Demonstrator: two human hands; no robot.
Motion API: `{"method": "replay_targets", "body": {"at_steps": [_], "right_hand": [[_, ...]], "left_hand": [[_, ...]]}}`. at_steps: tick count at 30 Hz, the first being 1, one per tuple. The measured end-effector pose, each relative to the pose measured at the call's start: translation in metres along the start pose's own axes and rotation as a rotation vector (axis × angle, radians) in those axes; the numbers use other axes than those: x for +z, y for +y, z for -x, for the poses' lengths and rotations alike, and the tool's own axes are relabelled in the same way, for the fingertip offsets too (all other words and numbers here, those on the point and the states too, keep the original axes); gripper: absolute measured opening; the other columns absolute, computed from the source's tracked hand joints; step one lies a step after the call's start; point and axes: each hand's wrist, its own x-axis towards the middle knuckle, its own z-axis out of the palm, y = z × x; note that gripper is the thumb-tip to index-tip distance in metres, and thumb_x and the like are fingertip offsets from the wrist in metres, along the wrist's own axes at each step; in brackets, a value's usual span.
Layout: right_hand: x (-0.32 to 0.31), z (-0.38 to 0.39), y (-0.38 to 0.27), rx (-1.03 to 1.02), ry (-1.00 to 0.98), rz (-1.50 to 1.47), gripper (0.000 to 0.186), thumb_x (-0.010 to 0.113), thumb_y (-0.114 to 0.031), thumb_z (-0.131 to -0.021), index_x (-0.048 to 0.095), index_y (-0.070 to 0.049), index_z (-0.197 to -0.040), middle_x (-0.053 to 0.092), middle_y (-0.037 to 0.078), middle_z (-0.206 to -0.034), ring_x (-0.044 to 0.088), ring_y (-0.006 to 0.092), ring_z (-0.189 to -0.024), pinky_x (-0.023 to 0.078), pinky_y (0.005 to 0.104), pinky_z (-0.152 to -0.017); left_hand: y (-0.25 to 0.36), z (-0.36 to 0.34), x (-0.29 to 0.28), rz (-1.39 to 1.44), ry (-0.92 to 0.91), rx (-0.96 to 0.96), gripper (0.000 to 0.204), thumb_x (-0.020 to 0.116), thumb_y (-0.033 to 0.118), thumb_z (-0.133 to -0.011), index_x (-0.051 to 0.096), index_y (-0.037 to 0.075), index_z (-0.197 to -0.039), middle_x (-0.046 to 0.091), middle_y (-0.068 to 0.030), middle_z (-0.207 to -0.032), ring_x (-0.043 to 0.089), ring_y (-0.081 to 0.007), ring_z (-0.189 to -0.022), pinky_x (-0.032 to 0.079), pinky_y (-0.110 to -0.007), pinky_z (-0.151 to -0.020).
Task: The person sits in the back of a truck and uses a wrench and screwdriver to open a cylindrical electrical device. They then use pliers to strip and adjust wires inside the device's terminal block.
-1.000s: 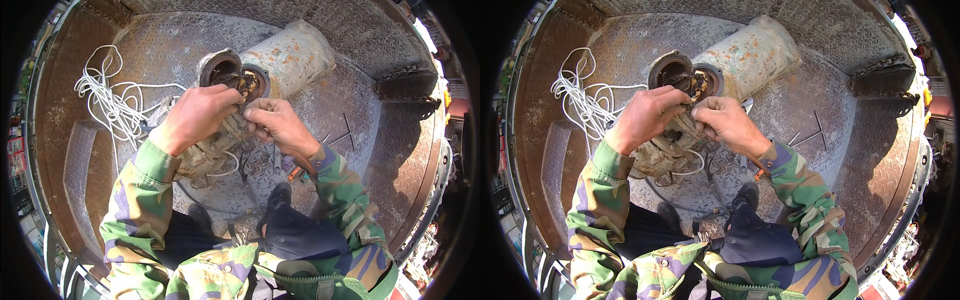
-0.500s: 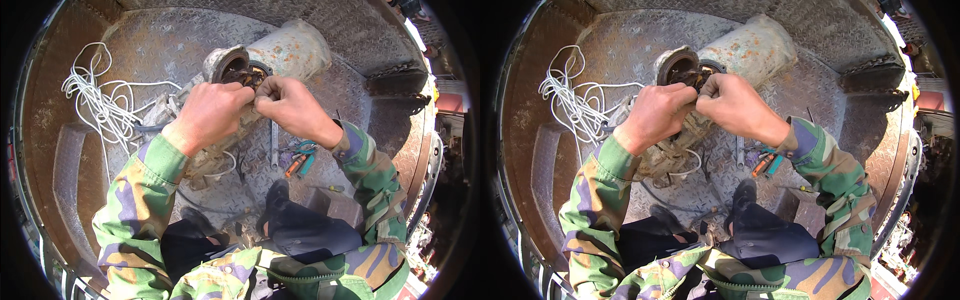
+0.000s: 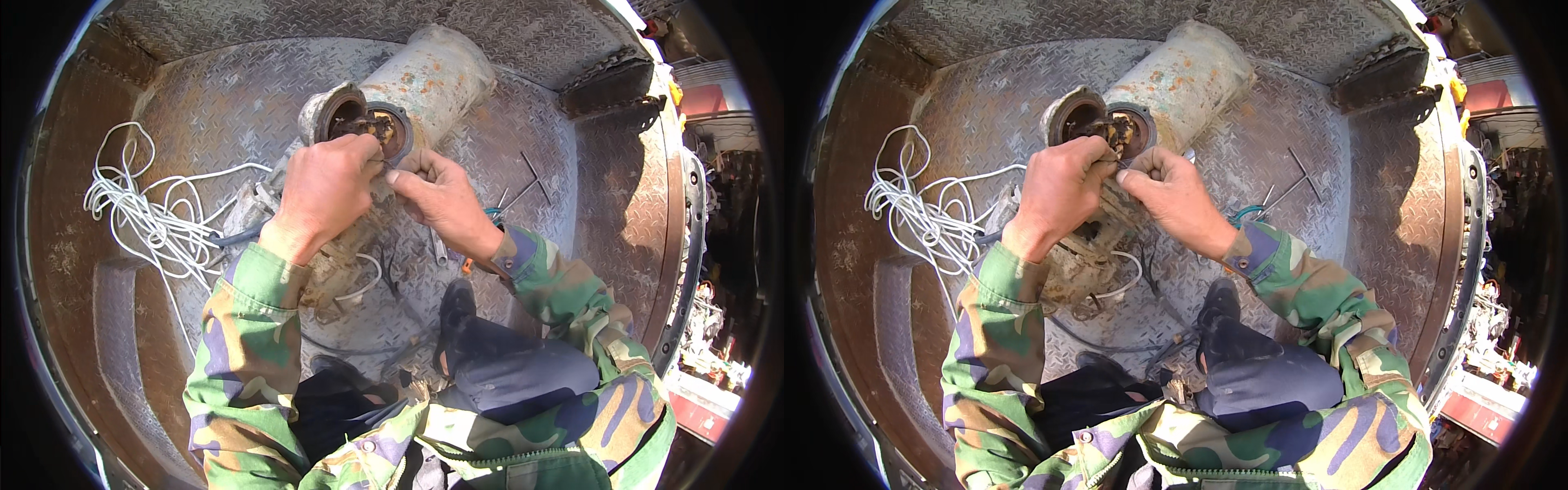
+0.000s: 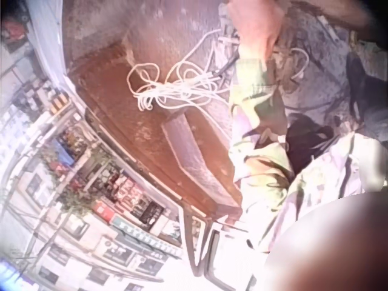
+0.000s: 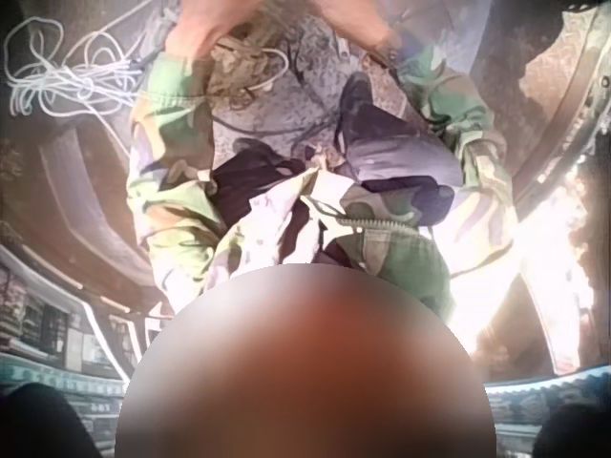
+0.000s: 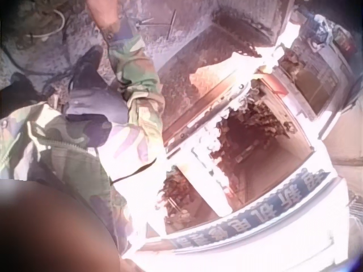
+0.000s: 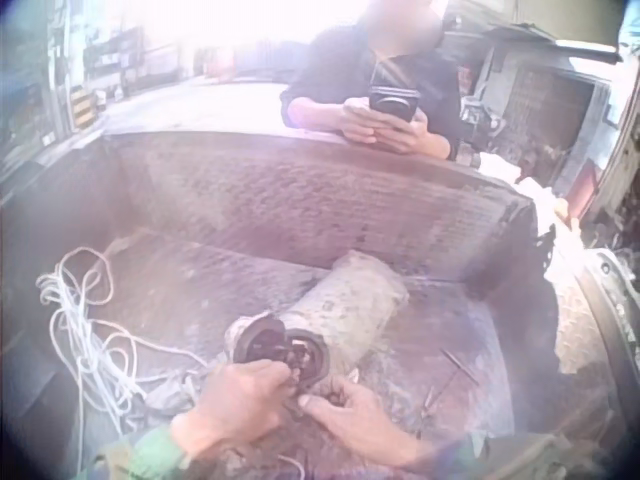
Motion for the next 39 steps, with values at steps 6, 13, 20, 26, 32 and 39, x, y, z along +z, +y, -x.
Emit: {"method": "replay_targets", "body": {"at_steps": [6, 13, 20, 26, 32, 39], "right_hand": [[-0.016, -0.01, 0.015, -0.033, 0.009, 0.091, 0.023, 0.075, -0.021, -0.098, 0.066, 0.001, -0.1, 0.068, 0.002, -0.087, 0.062, 0.0107, -0.071, 0.051, 0.0305, -0.06], [-0.028, -0.022, 0.002, -0.166, -0.074, 0.311, 0.027, 0.074, -0.021, -0.098, 0.068, 0.003, -0.108, 0.073, 0.006, -0.096, 0.07, 0.0141, -0.093, 0.058, 0.0353, -0.08], [-0.028, -0.025, 0.011, -0.265, -0.161, 0.173, 0.028, 0.077, -0.02, -0.098, 0.072, 0.004, -0.112, 0.073, 0.01, -0.102, 0.069, 0.0156, -0.097, 0.058, 0.0356, -0.084], [-0.026, -0.029, -0.001, -0.52, -0.144, 0.522, 0.022, 0.08, -0.016, -0.097, 0.074, 0.001, -0.11, 0.072, 0.013, -0.102, 0.071, 0.0223, -0.096, 0.057, 0.0378, -0.086], [-0.037, -0.038, 0.008, -0.662, -0.188, 0.501, 0.02, 0.079, -0.016, -0.097, 0.074, 0.0, -0.107, 0.073, 0.017, -0.101, 0.073, 0.0334, -0.097, 0.057, 0.0445, -0.085], [-0.033, -0.038, 0.003, -0.445, -0.24, 0.405, 0.019, 0.076, -0.015, -0.097, 0.078, 0.0, -0.107, 0.077, 0.015, -0.096, 0.073, 0.0248, -0.091, 0.057, 0.0411, -0.084]], "left_hand": [[0.002, -0.002, 0.001, -0.023, -0.002, -0.02, 0.01, 0.078, 0.007, -0.089, 0.07, 0.005, -0.094, 0.073, -0.0168, -0.089, 0.073, -0.0427, -0.086, 0.056, -0.048, -0.07], [-0.001, 0.0, -0.001, -0.016, -0.005, -0.029, 0.008, 0.076, 0.01, -0.091, 0.069, 0.007, -0.094, 0.073, -0.0134, -0.089, 0.073, -0.0413, -0.085, 0.056, -0.05, -0.069], [0.005, -0.002, -0.006, -0.021, -0.044, -0.079, 0.009, 0.077, 0.009, -0.091, 0.071, 0.006, -0.096, 0.075, -0.016, -0.091, 0.074, -0.0417, -0.086, 0.057, -0.048, -0.07], [0.002, -0.001, -0.008, -0.014, -0.081, -0.109, 0.011, 0.078, 0.01, -0.091, 0.072, 0.005, -0.099, 0.075, -0.0174, -0.094, 0.074, -0.0414, -0.089, 0.058, -0.046, -0.072], [0.004, -0.004, -0.011, 0.013, -0.111, -0.076, 0.013, 0.079, 0.008, -0.09, 0.072, 0.005, -0.101, 0.075, -0.0174, -0.095, 0.074, -0.0423, -0.091, 0.058, -0.047, -0.075], [0.003, -0.001, -0.016, -0.017, -0.152, -0.086, 0.017, 0.079, 0.007, -0.09, 0.072, 0.005, -0.105, 0.075, -0.0173, -0.1, 0.074, -0.0422, -0.095, 0.058, -0.047, -0.077]]}}
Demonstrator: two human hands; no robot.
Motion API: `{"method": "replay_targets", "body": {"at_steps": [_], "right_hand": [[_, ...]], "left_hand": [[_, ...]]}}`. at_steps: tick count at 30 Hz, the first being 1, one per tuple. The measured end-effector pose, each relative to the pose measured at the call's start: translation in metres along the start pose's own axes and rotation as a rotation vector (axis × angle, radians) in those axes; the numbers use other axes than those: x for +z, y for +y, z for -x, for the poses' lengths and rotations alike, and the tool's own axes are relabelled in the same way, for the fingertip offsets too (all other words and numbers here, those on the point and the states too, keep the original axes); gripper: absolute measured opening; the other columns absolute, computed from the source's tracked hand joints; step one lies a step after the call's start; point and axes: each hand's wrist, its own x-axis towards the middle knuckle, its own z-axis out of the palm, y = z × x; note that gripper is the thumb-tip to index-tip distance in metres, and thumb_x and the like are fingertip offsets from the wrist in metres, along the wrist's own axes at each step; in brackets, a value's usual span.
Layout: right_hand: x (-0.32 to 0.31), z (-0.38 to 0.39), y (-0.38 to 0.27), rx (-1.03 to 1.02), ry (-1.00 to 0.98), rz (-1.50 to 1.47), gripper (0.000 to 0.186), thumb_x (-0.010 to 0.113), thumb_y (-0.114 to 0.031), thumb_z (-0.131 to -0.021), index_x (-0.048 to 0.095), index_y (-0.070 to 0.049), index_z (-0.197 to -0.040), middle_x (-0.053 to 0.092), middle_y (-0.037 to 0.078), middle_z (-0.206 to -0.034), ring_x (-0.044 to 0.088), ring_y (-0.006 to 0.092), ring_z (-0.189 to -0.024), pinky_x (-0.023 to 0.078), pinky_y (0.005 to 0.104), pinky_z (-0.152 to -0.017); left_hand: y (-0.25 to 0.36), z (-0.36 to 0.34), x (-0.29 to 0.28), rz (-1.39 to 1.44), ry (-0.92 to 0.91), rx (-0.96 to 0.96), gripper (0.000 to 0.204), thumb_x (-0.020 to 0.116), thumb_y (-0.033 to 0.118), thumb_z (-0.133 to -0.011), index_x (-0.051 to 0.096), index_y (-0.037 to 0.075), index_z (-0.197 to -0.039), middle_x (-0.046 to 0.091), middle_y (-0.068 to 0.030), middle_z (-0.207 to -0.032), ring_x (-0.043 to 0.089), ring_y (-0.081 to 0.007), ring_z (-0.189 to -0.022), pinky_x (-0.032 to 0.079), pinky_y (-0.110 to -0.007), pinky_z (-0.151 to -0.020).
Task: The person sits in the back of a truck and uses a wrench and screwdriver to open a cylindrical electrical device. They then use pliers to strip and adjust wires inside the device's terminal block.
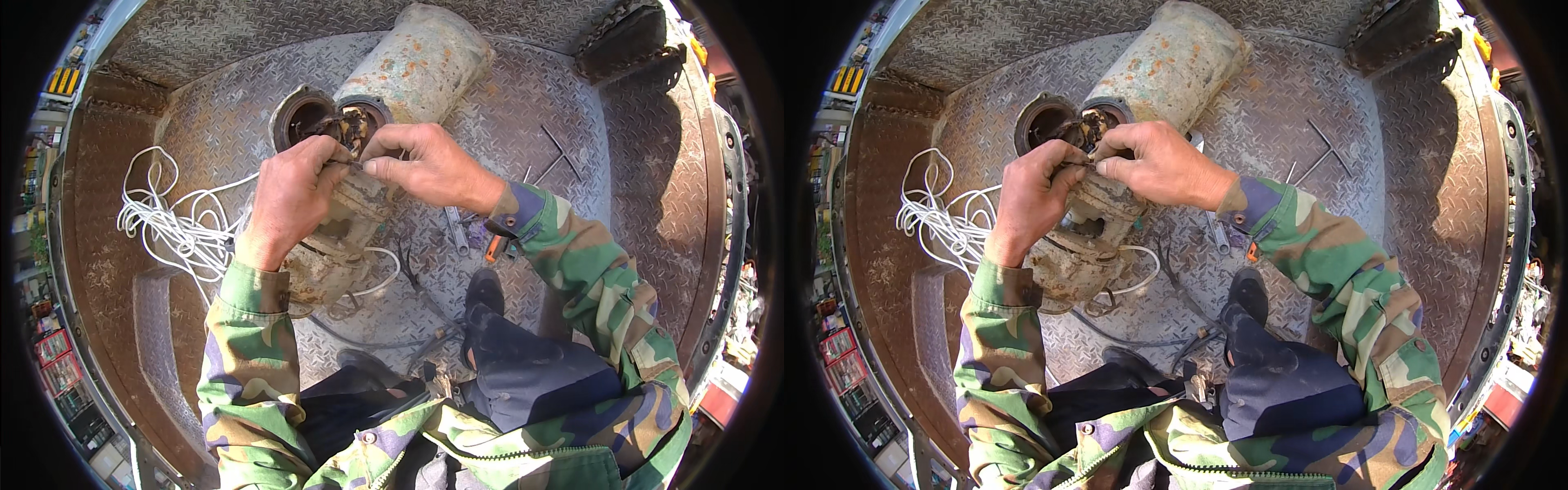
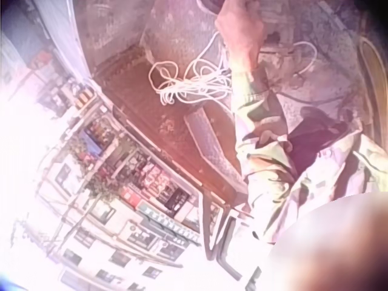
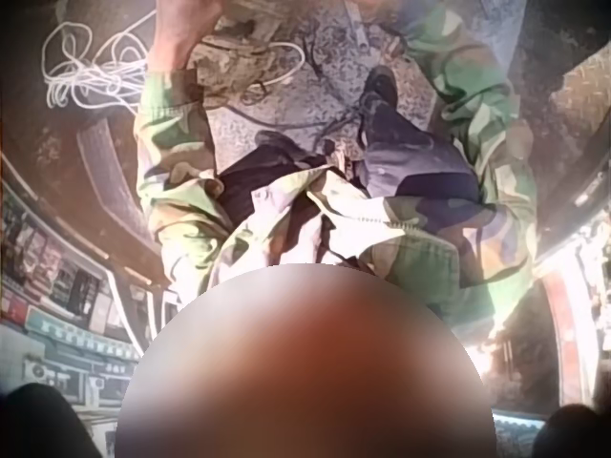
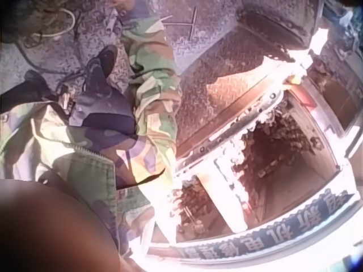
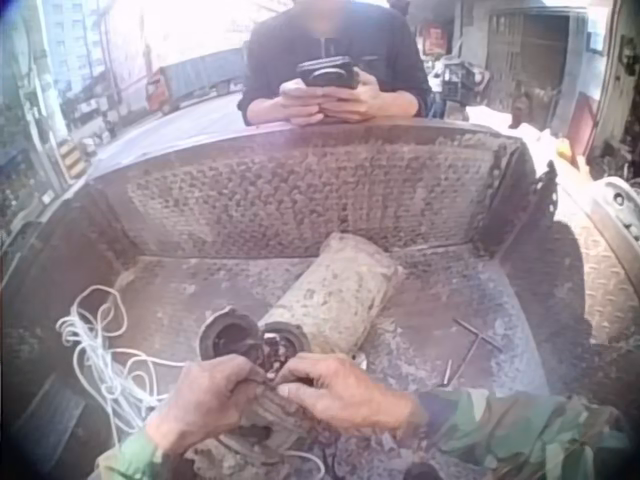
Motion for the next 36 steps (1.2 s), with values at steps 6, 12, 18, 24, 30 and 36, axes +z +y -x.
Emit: {"method": "replay_targets", "body": {"at_steps": [6, 12, 18, 24, 30, 36], "right_hand": [[-0.009, -0.012, 0.003, 0.097, -0.051, -0.065, 0.025, 0.072, -0.019, -0.095, 0.078, 0.004, -0.102, 0.076, 0.015, -0.086, 0.071, 0.0204, -0.083, 0.056, 0.0399, -0.078], [-0.012, -0.029, -0.024, 0.128, -0.067, 0.196, 0.022, 0.067, -0.015, -0.088, 0.075, 0.005, -0.093, 0.076, 0.02, -0.084, 0.073, 0.0297, -0.08, 0.056, 0.0435, -0.075], [0.003, -0.019, -0.031, -0.445, 0.073, 0.651, 0.014, 0.067, -0.012, -0.086, 0.065, 0.002, -0.089, 0.068, 0.019, -0.09, 0.069, 0.0391, -0.087, 0.053, 0.0494, -0.075], [0.022, 0.009, -0.025, -0.558, 0.066, 0.823, 0.015, 0.072, -0.012, -0.086, 0.064, -0.001, -0.093, 0.063, 0.013, -0.091, 0.065, 0.0315, -0.088, 0.053, 0.0451, -0.078], [0.009, 0.011, -0.032, 0.197, 0.132, 0.139, 0.026, 0.073, -0.021, -0.098, 0.073, 0.004, -0.106, 0.075, 0.014, -0.095, 0.071, 0.0234, -0.088, 0.057, 0.0385, -0.08], [0.007, 0.003, -0.016, 0.273, 0.051, -0.151, 0.029, 0.072, -0.019, -0.097, 0.075, 0.004, -0.113, 0.076, 0.011, -0.095, 0.069, 0.0164, -0.089, 0.058, 0.0354, -0.081]], "left_hand": [[0.002, -0.002, 0.002, 0.007, -0.006, -0.001, 0.018, 0.078, 0.007, -0.089, 0.071, 0.004, -0.105, 0.075, -0.0166, -0.1, 0.073, -0.0425, -0.095, 0.058, -0.048, -0.077], [0.003, -0.002, 0.0, -0.003, -0.023, -0.009, 0.017, 0.078, 0.007, -0.089, 0.07, 0.004, -0.104, 0.074, -0.0167, -0.101, 0.072, -0.0433, -0.096, 0.057, -0.049, -0.077], [0.002, -0.003, 0.001, 0.047, 0.021, 0.04, 0.014, 0.077, 0.007, -0.089, 0.07, 0.003, -0.101, 0.073, -0.0181, -0.098, 0.072, -0.0446, -0.095, 0.057, -0.05, -0.078], [-0.002, 0.0, 0.002, 0.032, -0.011, 0.055, 0.014, 0.075, 0.006, -0.09, 0.07, 0.002, -0.102, 0.073, -0.0199, -0.099, 0.072, -0.0457, -0.096, 0.058, -0.05, -0.079], [-0.002, 0.001, 0.0, 0.039, -0.03, -0.001, 0.017, 0.076, 0.006, -0.089, 0.07, 0.002, -0.104, 0.074, -0.0209, -0.102, 0.072, -0.0459, -0.098, 0.058, -0.051, -0.081], [-0.002, -0.001, 0.001, 0.071, -0.044, -0.007, 0.019, 0.076, 0.005, -0.088, 0.07, 0.001, -0.106, 0.075, -0.022, -0.103, 0.073, -0.0454, -0.101, 0.058, -0.05, -0.083]]}}
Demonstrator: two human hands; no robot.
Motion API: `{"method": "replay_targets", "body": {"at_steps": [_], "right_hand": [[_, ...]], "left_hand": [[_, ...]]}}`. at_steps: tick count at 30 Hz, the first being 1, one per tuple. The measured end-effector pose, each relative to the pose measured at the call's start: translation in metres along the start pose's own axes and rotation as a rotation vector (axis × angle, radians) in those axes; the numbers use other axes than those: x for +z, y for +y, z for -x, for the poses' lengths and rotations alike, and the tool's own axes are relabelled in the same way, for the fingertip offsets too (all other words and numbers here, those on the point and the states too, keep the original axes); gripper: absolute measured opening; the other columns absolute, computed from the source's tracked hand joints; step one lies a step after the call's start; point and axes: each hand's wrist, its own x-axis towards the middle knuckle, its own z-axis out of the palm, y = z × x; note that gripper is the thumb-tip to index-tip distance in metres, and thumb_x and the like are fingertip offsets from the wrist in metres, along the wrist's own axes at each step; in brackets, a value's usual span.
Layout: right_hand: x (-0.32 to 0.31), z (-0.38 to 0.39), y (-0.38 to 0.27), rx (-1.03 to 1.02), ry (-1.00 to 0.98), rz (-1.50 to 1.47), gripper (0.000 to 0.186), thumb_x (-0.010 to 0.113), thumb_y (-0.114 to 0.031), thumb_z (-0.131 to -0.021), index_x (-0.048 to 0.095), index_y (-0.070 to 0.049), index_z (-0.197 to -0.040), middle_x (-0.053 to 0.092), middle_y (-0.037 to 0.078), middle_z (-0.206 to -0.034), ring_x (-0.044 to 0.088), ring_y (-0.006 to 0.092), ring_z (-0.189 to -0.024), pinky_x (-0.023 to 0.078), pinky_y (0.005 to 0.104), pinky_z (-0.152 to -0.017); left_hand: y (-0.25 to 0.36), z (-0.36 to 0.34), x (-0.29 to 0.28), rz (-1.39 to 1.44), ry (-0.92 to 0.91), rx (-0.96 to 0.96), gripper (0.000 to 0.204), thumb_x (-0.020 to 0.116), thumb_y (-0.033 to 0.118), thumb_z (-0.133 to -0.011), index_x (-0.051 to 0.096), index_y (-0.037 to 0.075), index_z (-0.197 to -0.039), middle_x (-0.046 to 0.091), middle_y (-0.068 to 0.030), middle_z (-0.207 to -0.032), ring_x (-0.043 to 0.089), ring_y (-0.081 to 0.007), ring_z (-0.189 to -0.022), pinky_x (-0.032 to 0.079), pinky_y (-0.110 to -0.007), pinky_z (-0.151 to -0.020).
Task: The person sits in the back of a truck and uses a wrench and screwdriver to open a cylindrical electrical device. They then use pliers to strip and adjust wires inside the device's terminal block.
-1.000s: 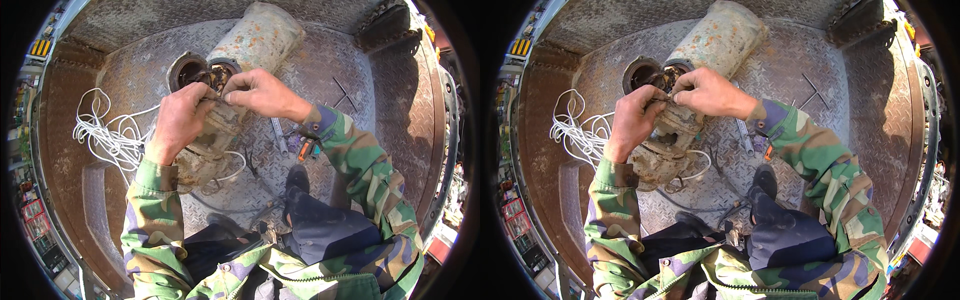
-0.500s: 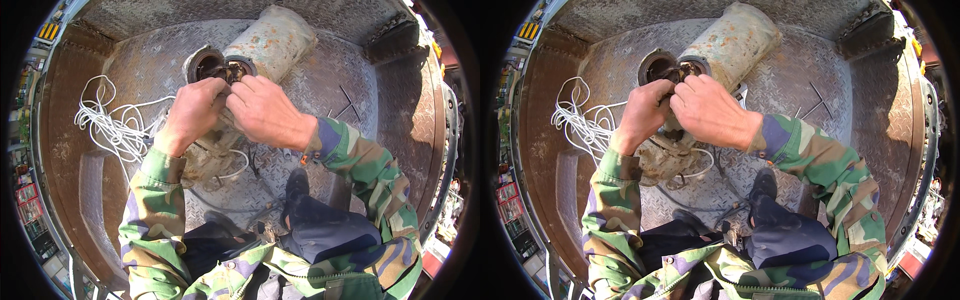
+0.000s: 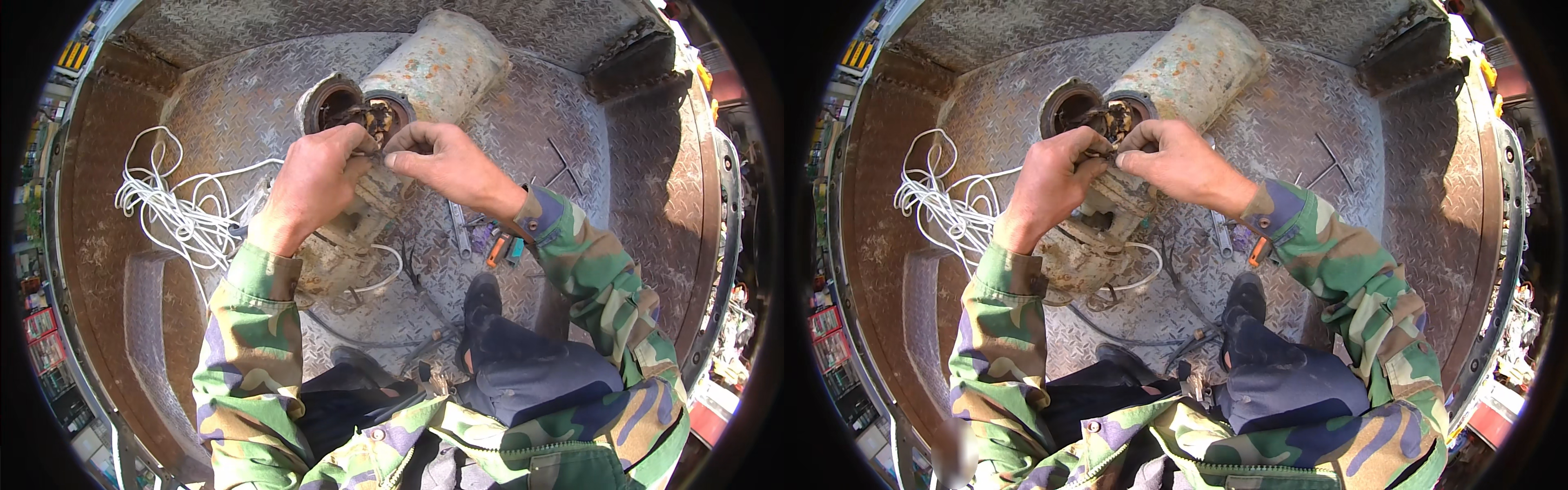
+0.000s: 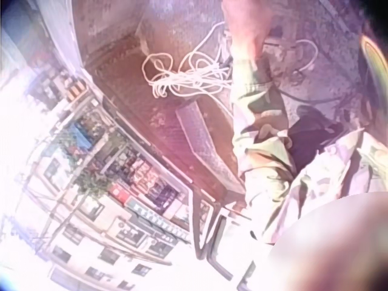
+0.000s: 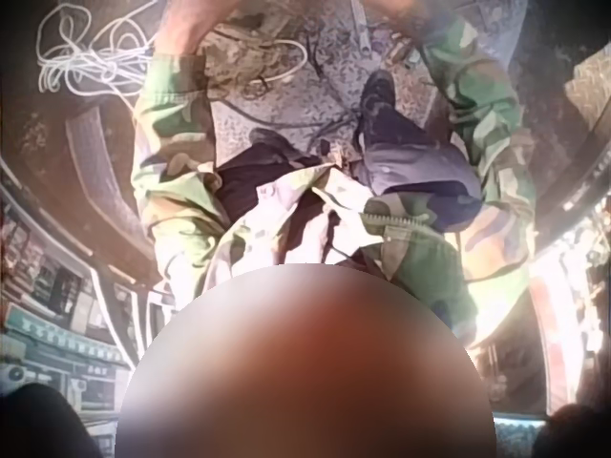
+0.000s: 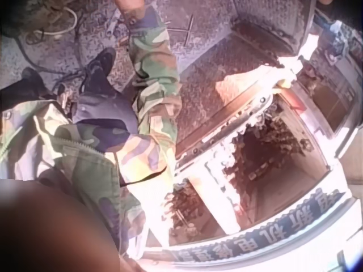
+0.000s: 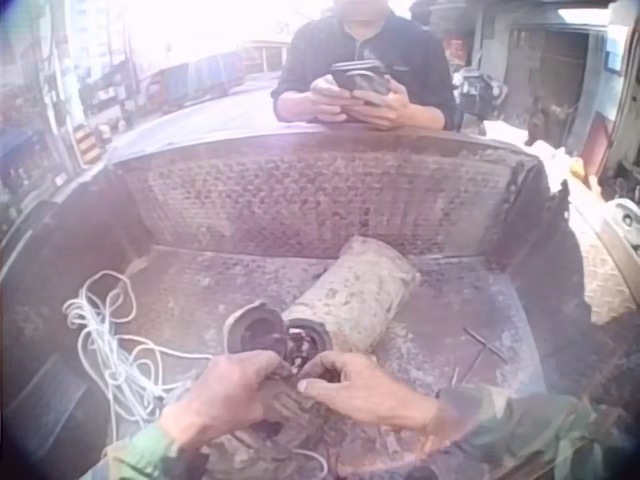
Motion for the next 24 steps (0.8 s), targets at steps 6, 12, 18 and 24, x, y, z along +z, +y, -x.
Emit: {"method": "replay_targets", "body": {"at_steps": [6, 12, 18, 24], "right_hand": [[0.0, 0.006, 0.002, -0.555, 0.078, 0.65, 0.03, 0.08, -0.014, -0.091, 0.067, 0.001, -0.113, 0.068, 0.017, -0.101, 0.071, 0.0377, -0.091, 0.058, 0.0478, -0.078], [-0.006, -0.001, 0.01, -0.722, 0.043, 0.678, 0.028, 0.082, -0.01, -0.089, 0.065, -0.001, -0.109, 0.064, 0.017, -0.1, 0.068, 0.0416, -0.093, 0.056, 0.0505, -0.075], [-0.012, -0.008, 0.011, -0.848, 0.0, 0.691, 0.025, 0.082, -0.01, -0.088, 0.065, -0.002, -0.105, 0.063, 0.014, -0.095, 0.067, 0.0396, -0.09, 0.056, 0.0499, -0.076], [-0.016, -0.014, 0.014, -0.95, 0.015, 0.805, 0.025, 0.081, -0.009, -0.087, 0.067, -0.002, -0.106, 0.064, 0.012, -0.094, 0.066, 0.036, -0.087, 0.055, 0.0473, -0.075]], "left_hand": [[0.003, -0.001, 0.0, 0.009, -0.01, -0.036, 0.019, 0.077, 0.005, -0.089, 0.07, 0.001, -0.106, 0.075, -0.0228, -0.103, 0.073, -0.0451, -0.102, 0.058, -0.05, -0.084], [0.003, -0.001, -0.002, 0.004, -0.011, -0.032, 0.019, 0.078, 0.004, -0.088, 0.07, 0.001, -0.104, 0.074, -0.0225, -0.101, 0.073, -0.0451, -0.101, 0.058, -0.049, -0.083], [0.004, 0.0, -0.003, -0.017, -0.015, -0.012, 0.019, 0.078, 0.004, -0.087, 0.069, 0.001, -0.104, 0.074, -0.022, -0.1, 0.073, -0.0451, -0.1, 0.058, -0.049, -0.081], [0.005, -0.001, -0.004, 0.002, -0.038, -0.068, 0.019, 0.079, 0.005, -0.088, 0.069, 0.001, -0.104, 0.074, -0.0219, -0.1, 0.073, -0.0451, -0.1, 0.058, -0.049, -0.081]]}}
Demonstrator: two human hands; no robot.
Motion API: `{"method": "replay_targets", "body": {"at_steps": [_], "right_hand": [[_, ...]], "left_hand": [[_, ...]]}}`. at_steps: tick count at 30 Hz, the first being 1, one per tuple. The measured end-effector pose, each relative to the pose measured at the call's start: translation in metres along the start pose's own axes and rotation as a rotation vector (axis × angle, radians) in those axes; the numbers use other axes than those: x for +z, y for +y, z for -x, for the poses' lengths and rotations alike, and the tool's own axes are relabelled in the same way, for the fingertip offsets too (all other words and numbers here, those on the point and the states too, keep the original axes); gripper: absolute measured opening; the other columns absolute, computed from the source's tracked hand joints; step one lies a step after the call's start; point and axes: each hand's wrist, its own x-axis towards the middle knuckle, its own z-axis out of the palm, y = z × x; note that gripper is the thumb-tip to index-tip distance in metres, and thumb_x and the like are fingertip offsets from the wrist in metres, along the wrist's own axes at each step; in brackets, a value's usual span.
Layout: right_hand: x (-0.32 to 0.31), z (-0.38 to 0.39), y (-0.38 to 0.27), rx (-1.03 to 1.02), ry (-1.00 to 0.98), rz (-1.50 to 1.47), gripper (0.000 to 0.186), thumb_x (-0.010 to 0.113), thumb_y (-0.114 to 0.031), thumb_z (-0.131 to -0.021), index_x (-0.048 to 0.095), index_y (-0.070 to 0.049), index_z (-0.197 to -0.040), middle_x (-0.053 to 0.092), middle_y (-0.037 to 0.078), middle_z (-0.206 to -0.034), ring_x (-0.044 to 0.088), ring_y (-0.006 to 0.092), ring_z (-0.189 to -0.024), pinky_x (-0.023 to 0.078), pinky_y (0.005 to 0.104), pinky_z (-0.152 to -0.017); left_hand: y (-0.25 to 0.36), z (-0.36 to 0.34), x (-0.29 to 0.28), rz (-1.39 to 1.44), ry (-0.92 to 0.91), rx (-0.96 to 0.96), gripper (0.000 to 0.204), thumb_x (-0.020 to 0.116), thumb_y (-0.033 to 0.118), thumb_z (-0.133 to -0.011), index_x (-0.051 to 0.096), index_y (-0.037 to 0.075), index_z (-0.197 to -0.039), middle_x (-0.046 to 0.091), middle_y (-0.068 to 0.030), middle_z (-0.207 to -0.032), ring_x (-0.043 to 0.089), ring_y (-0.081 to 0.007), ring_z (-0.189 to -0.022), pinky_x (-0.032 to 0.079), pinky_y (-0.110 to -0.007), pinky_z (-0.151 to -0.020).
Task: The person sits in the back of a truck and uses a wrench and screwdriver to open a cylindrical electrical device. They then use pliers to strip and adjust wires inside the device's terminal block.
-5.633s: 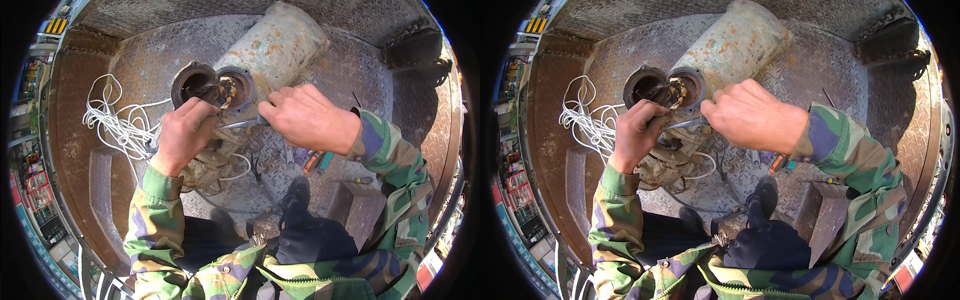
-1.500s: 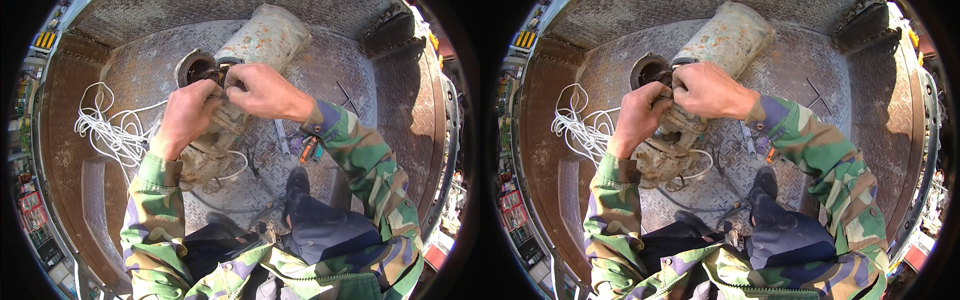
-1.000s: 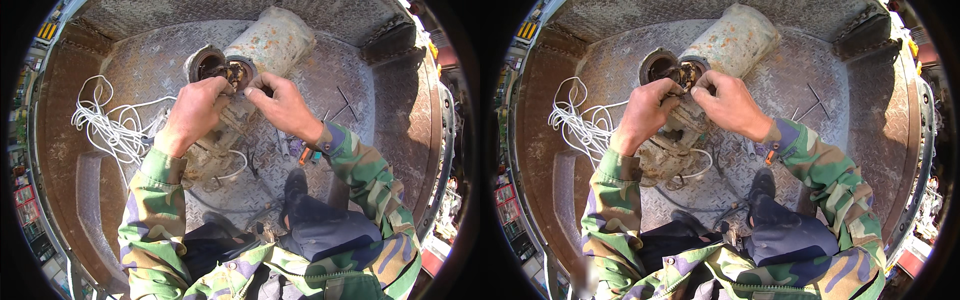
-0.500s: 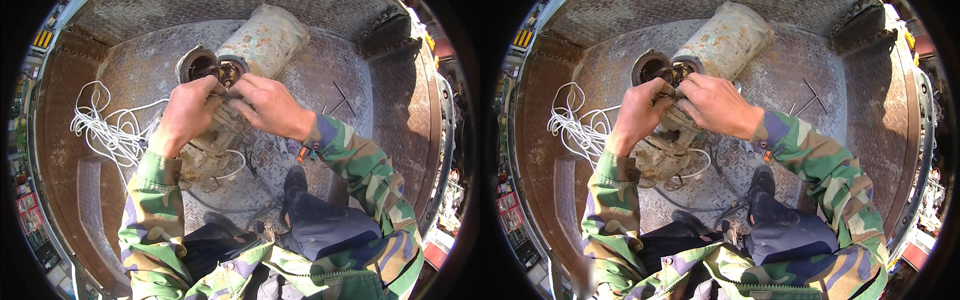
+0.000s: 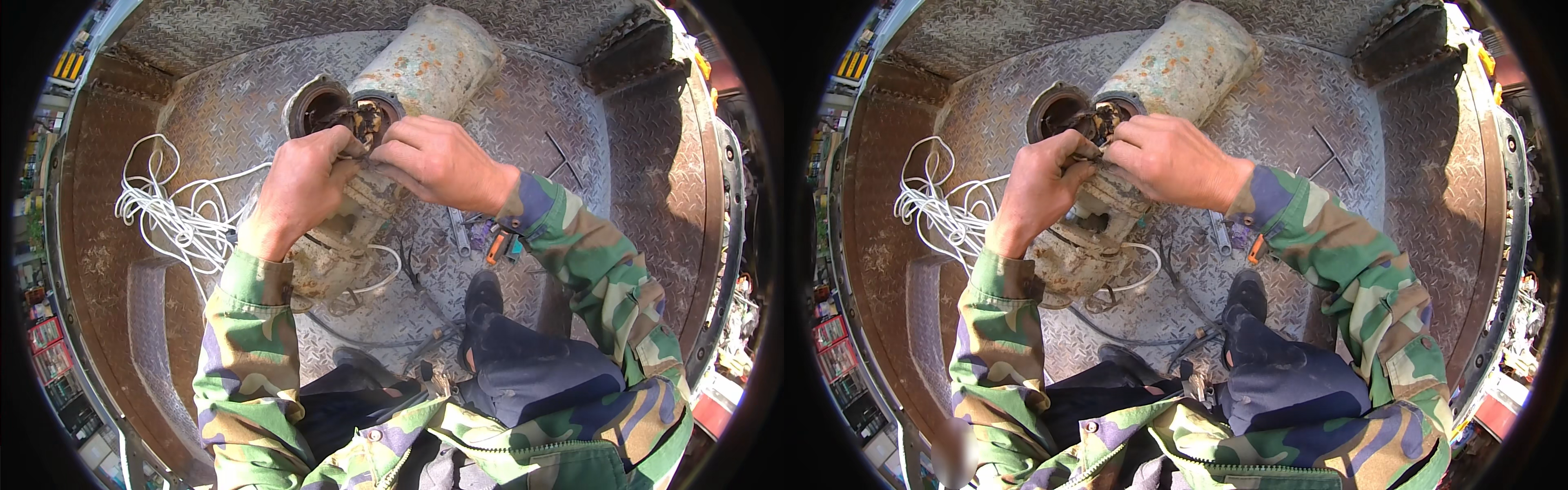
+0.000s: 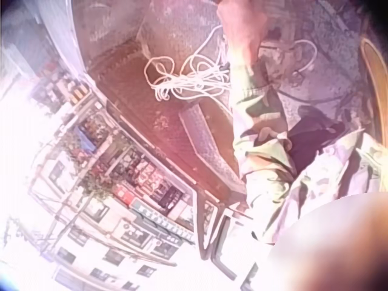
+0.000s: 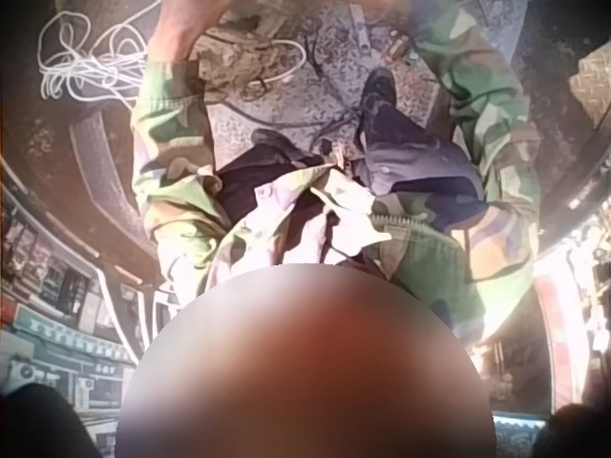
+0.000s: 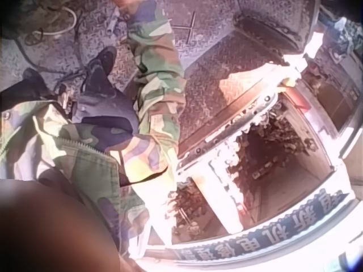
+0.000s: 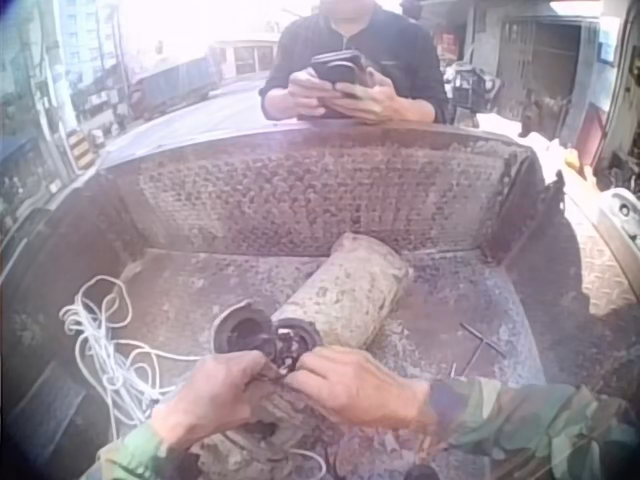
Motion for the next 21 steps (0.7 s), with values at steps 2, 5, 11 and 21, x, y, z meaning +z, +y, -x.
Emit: {"method": "replay_targets", "body": {"at_steps": [2, 5, 11, 21], "right_hand": [[0.0, 0.0, 0.0, -0.016, 0.03, 0.018, 0.024, 0.081, -0.009, -0.087, 0.068, -0.002, -0.106, 0.064, 0.012, -0.094, 0.066, 0.0359, -0.086, 0.055, 0.0469, -0.074], [0.003, 0.002, 0.0, 0.046, 0.097, -0.04, 0.02, 0.08, -0.009, -0.089, 0.071, -0.003, -0.106, 0.067, 0.011, -0.095, 0.068, 0.0336, -0.087, 0.055, 0.0439, -0.074], [0.009, -0.005, -0.009, 0.856, 0.075, -0.752, 0.019, 0.072, -0.016, -0.092, 0.074, 0.002, -0.094, 0.065, 0.002, -0.079, 0.056, 0.0086, -0.078, 0.05, 0.0335, -0.068], [0.002, -0.033, -0.023, -0.037, -0.006, 0.138, 0.014, 0.073, -0.013, -0.081, 0.063, -0.006, -0.086, 0.06, 0.01, -0.089, 0.062, 0.0321, -0.088, 0.049, 0.0423, -0.074]], "left_hand": [[0.0, 0.0, 0.0, -0.002, 0.002, 0.009, 0.019, 0.078, 0.005, -0.088, 0.07, 0.001, -0.105, 0.074, -0.022, -0.1, 0.073, -0.0451, -0.1, 0.058, -0.049, -0.081], [-0.001, -0.001, 0.001, -0.015, 0.026, 0.049, 0.019, 0.079, 0.001, -0.089, 0.072, -0.001, -0.106, 0.075, -0.0222, -0.096, 0.076, -0.0384, -0.091, 0.058, -0.043, -0.077], [-0.002, 0.0, 0.002, -0.04, 0.046, 0.085, 0.019, 0.079, 0.0, -0.089, 0.072, -0.001, -0.106, 0.075, -0.0223, -0.094, 0.077, -0.0372, -0.087, 0.058, -0.041, -0.075], [-0.014, -0.001, 0.008, -0.076, 0.075, 0.157, 0.014, 0.074, 0.006, -0.091, 0.068, 0.002, -0.103, 0.073, -0.0229, -0.1, 0.071, -0.0472, -0.097, 0.056, -0.052, -0.079]]}}
